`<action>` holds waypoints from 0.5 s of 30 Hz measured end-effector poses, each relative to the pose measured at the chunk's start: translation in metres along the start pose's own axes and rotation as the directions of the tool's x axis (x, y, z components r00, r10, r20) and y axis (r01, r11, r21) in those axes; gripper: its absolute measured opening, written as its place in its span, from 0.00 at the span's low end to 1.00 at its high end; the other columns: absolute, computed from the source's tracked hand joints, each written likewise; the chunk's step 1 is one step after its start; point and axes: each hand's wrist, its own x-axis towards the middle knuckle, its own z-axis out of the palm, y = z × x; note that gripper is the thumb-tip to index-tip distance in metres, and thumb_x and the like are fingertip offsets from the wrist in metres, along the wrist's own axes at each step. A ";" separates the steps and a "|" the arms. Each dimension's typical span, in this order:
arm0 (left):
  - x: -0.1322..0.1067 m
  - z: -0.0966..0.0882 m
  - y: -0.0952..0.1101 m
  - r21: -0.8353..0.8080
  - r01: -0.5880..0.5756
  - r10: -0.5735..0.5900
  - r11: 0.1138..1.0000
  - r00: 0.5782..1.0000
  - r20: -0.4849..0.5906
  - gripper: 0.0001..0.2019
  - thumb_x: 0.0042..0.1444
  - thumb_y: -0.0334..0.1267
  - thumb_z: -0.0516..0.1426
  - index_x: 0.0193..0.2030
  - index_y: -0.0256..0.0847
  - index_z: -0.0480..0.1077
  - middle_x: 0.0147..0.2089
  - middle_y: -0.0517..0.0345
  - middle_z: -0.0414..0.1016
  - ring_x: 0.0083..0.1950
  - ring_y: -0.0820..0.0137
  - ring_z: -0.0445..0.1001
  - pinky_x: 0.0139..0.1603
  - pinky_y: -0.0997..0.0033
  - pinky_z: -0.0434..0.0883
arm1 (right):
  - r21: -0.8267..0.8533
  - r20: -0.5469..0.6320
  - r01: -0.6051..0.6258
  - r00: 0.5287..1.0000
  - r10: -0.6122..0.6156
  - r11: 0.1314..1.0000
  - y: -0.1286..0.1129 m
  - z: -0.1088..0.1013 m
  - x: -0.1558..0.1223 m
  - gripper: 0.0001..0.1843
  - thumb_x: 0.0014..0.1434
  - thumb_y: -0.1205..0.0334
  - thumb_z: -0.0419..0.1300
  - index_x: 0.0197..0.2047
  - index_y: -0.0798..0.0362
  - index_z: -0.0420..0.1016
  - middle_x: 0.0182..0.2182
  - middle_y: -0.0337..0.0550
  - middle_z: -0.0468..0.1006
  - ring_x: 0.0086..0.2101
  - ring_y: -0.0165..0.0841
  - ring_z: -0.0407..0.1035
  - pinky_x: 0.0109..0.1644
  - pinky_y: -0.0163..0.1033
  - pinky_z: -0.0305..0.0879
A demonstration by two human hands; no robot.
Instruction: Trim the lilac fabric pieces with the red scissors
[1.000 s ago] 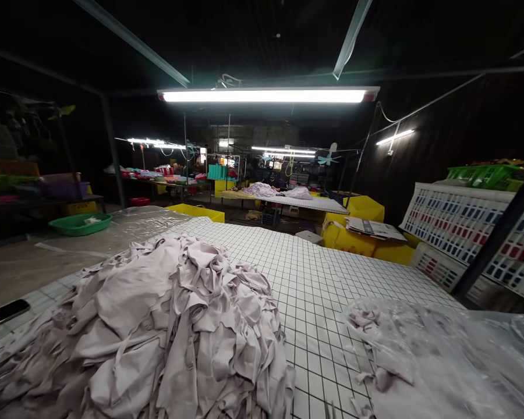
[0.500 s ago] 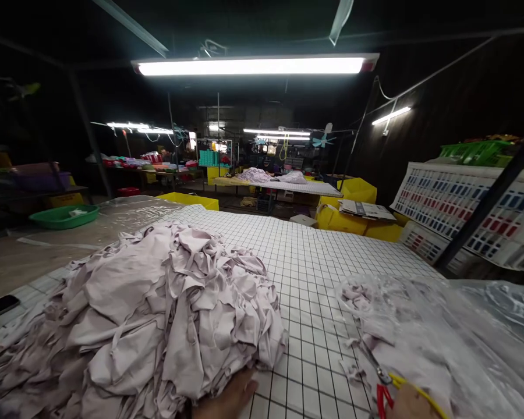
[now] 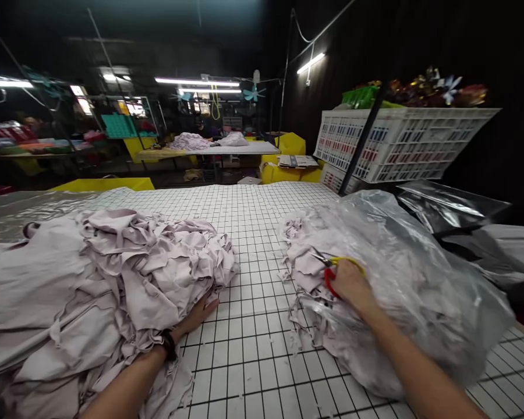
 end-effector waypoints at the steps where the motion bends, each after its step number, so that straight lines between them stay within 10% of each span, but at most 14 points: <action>1: -0.005 -0.002 0.009 0.019 0.027 -0.027 0.999 0.999 0.024 0.22 0.62 0.45 0.48 0.59 0.37 0.62 0.60 0.44 0.65 0.59 0.59 0.66 0.58 0.55 0.63 | 0.008 -0.015 0.005 1.000 -0.005 1.000 -0.009 -0.002 0.000 0.17 0.60 0.57 0.51 0.42 0.66 0.65 0.41 0.63 0.72 0.46 0.45 0.67 0.43 0.38 0.54; 7: -0.046 -0.016 0.096 0.051 0.173 -0.180 0.984 0.933 0.312 0.29 0.54 0.51 0.54 0.60 0.40 0.63 0.64 0.43 0.61 0.63 0.53 0.61 0.62 0.55 0.58 | 0.149 -0.003 0.110 0.994 -0.111 0.983 -0.082 -0.015 -0.025 0.06 0.57 0.64 0.56 0.37 0.57 0.69 0.33 0.51 0.76 0.35 0.38 0.69 0.38 0.38 0.56; 10: -0.047 -0.012 0.132 -0.180 0.091 -0.053 0.979 0.977 0.204 0.34 0.54 0.47 0.55 0.67 0.42 0.52 0.68 0.47 0.53 0.68 0.58 0.52 0.65 0.57 0.53 | 0.272 0.022 0.252 0.963 -0.268 0.929 -0.122 -0.019 -0.078 0.04 0.56 0.64 0.57 0.37 0.52 0.68 0.31 0.41 0.75 0.31 0.31 0.68 0.33 0.33 0.56; 15: -0.037 -0.001 0.164 -0.582 0.176 -0.053 0.794 0.974 0.222 0.18 0.49 0.42 0.60 0.48 0.42 0.72 0.55 0.47 0.71 0.60 0.54 0.64 0.60 0.59 0.61 | 0.818 0.090 0.250 0.835 -0.544 0.519 -0.151 -0.052 -0.161 0.08 0.50 0.70 0.59 0.35 0.52 0.66 0.26 0.34 0.69 0.26 0.27 0.63 0.28 0.31 0.57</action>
